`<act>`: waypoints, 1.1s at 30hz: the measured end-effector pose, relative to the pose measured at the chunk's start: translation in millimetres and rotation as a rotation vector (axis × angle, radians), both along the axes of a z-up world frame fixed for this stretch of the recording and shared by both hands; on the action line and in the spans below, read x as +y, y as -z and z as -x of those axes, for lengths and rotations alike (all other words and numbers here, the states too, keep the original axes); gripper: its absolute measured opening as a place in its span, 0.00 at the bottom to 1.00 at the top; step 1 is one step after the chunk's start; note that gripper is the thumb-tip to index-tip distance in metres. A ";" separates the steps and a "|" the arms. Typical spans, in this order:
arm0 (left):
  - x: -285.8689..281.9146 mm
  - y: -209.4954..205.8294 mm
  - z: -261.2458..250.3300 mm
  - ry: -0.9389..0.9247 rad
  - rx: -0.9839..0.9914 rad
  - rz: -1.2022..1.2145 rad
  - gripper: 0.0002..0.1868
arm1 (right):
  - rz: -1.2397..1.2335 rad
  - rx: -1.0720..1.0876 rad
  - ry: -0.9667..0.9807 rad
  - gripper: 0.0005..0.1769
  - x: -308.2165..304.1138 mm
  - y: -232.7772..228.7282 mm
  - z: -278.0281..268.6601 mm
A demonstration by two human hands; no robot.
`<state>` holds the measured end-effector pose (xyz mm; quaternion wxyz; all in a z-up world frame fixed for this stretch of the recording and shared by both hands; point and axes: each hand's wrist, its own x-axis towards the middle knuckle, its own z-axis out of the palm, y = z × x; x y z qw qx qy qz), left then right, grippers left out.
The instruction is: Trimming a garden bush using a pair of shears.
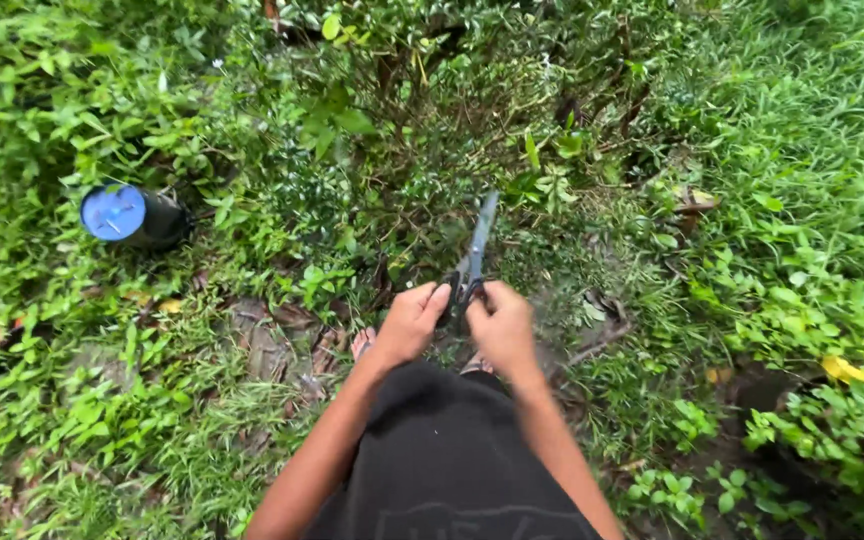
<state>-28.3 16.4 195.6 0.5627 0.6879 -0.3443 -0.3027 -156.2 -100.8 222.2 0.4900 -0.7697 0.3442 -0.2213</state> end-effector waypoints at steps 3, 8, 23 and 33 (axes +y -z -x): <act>4.4 -18.7 -6.1 0.016 -0.034 -0.087 0.22 | -0.204 0.046 0.286 0.06 -56.9 -16.2 23.1; -3.6 0.6 21.5 0.180 -0.020 -0.116 0.22 | 0.126 -0.081 0.234 0.07 -49.6 33.3 54.4; -12.9 -7.6 11.4 0.275 -0.322 -0.285 0.23 | 0.020 0.224 0.162 0.12 -77.7 59.2 95.9; -17.9 -23.9 25.5 0.250 -0.255 -0.214 0.20 | -0.048 0.255 0.043 0.13 -63.1 26.6 83.4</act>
